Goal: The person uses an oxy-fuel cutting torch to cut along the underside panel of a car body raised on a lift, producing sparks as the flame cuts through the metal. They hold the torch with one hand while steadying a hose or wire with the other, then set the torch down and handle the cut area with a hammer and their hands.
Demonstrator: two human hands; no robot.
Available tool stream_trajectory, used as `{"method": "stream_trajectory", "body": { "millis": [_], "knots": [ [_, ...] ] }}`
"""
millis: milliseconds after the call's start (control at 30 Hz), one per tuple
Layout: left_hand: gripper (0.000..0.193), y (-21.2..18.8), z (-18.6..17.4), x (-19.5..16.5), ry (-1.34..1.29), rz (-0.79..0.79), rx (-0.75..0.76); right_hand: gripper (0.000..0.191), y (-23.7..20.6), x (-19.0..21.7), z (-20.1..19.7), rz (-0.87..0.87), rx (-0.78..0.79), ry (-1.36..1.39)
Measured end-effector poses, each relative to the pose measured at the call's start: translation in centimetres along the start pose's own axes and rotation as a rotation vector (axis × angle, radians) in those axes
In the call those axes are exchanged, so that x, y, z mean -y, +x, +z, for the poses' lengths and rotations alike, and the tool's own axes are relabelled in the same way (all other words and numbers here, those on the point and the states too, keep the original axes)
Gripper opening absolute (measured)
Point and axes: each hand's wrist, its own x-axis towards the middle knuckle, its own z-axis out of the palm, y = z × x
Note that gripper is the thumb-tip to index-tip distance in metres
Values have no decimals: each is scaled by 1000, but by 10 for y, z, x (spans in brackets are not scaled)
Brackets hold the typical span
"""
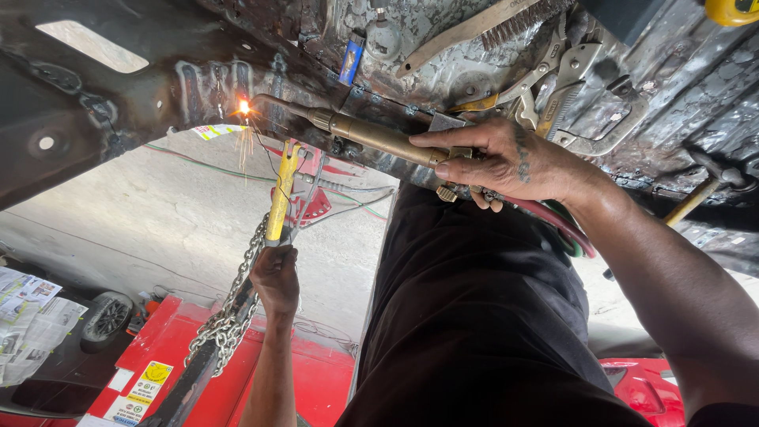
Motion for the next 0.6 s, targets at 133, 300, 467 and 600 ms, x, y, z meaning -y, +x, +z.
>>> {"method": "stream_trajectory", "body": {
  "millis": [133, 300, 467, 600],
  "knots": [
    [8, 2, 0, -1, 7, -4, 4, 50, 0, -2, -1, 1, 4, -3],
    [8, 3, 1, -1, 25, 11, -11, 50, 1, -2, 0, -12, -1, 20],
    [8, 3, 1, 1, 9, 14, -11, 50, 0, 0, 0, 29, 3, 7],
    [8, 3, 1, 2, 8, 8, -13, 50, 1, -1, 0, 9, 7, 5]
  ]
}}
